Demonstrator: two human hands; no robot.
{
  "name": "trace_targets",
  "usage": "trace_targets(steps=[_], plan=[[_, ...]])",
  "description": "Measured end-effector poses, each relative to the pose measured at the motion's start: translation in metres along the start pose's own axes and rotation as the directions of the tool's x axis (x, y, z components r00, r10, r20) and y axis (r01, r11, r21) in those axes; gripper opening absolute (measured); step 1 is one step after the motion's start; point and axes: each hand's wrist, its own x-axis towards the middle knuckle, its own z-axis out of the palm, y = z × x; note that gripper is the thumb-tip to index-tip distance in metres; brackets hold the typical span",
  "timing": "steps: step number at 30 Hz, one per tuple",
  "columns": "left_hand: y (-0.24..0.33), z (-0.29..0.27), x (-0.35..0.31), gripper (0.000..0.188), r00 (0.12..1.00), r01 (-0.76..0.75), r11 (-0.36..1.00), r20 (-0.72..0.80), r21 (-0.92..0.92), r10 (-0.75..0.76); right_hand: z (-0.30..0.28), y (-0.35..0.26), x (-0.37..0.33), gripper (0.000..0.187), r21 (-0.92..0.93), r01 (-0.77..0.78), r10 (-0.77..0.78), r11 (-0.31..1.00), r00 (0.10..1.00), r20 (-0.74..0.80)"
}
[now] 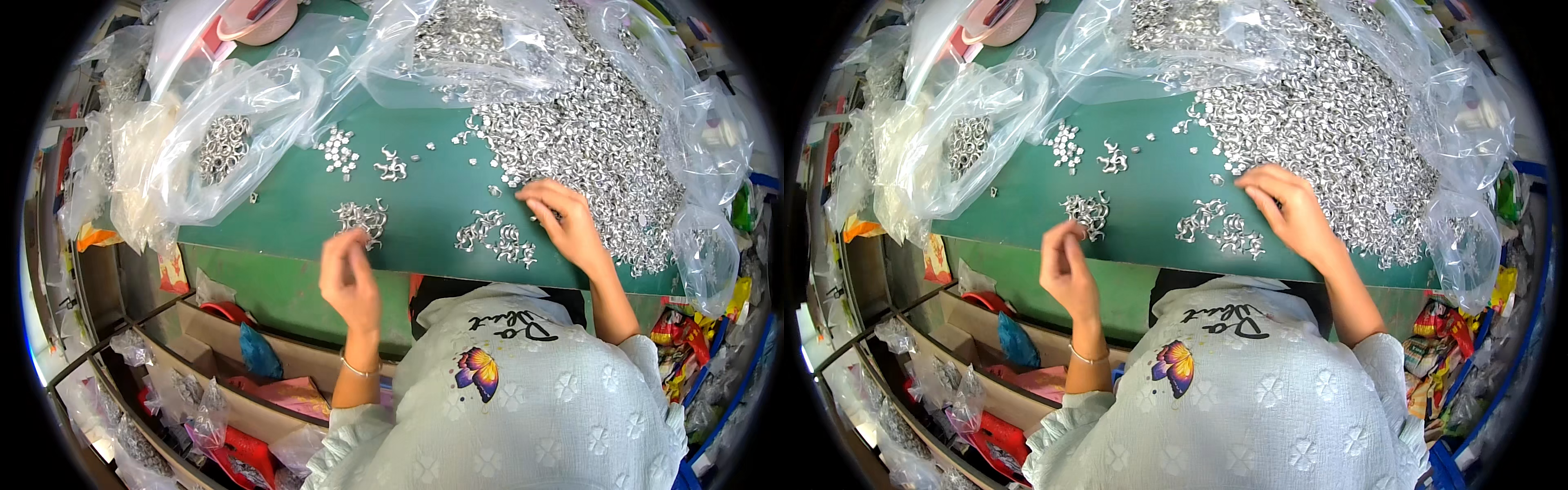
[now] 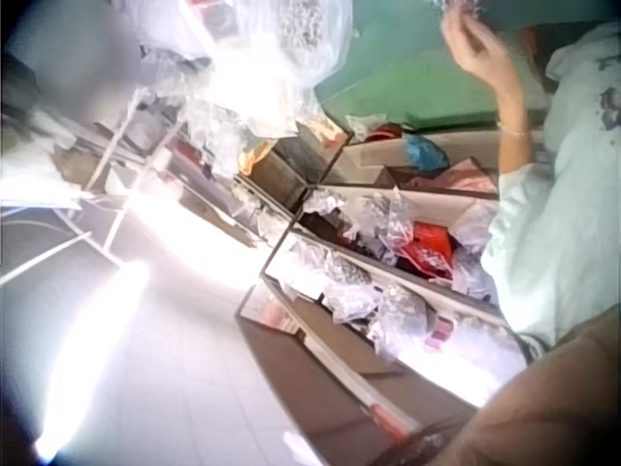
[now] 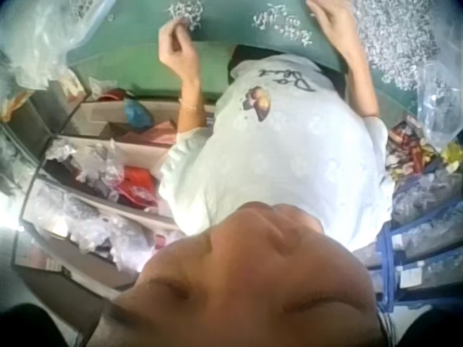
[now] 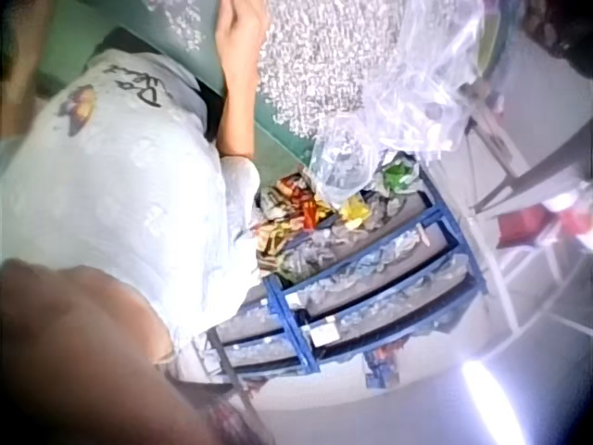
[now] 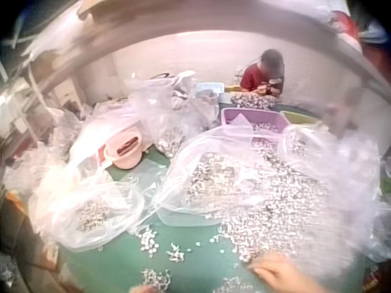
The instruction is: The person sorts small silver metal components on a green table by hand, moving them from a central pile into smaller groups and placing them into plastic bags.
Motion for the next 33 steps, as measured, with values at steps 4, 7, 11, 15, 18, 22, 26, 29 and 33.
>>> trace_targets(steps=[4,7,11,15,18,22,26,29,33], plan=[[0.009,0.004,-0.013,0.019,0.997,-0.040,0.995,0.071,0.089,0.033,0.007,-0.004,-0.022,0.013,0.009,0.005,-0.005,1.000,1.000,0.028],[-0.004,-0.004,0.002,0.022,0.999,-0.024,0.949,-0.030,0.314,0.035,0.014,-0.002,-0.022,0.017,-0.016,0.048,-0.048,0.999,0.998,-0.028],[-0.021,-0.011,0.025,0.024,0.999,-0.028,0.909,-0.019,0.415,0.039,0.023,-0.008,-0.013,0.021,-0.139,0.141,-0.145,0.980,0.989,-0.013],[-0.028,-0.017,0.042,0.020,0.996,-0.053,0.858,0.093,0.511,0.006,0.023,-0.001,-0.016,0.019,-0.187,0.169,-0.167,0.968,0.986,0.025],[-0.034,-0.020,0.046,0.013,0.994,-0.047,0.845,0.112,0.532,-0.015,0.020,0.001,-0.018,0.018,-0.189,0.128,-0.128,0.974,0.992,0.010],[-0.038,-0.021,0.043,0.010,0.996,0.031,0.877,0.064,0.479,-0.070,0.020,0.003,-0.017,0.017,-0.172,0.094,-0.104,0.981,0.993,-0.051],[-0.040,-0.023,0.041,0.012,0.997,0.060,0.880,0.017,0.470,-0.077,0.018,0.000,-0.014,0.016,-0.180,0.097,-0.110,0.979,0.992,-0.063],[-0.038,-0.022,0.041,0.015,0.998,0.038,0.901,0.034,0.431,-0.059,0.019,-0.001,-0.013,0.017,-0.196,0.097,-0.109,0.976,0.993,-0.054],[-0.022,-0.024,0.045,0.020,0.991,-0.062,0.861,0.134,0.505,-0.008,0.020,-0.001,-0.012,0.017,-0.213,0.100,-0.114,0.972,0.992,-0.050]])
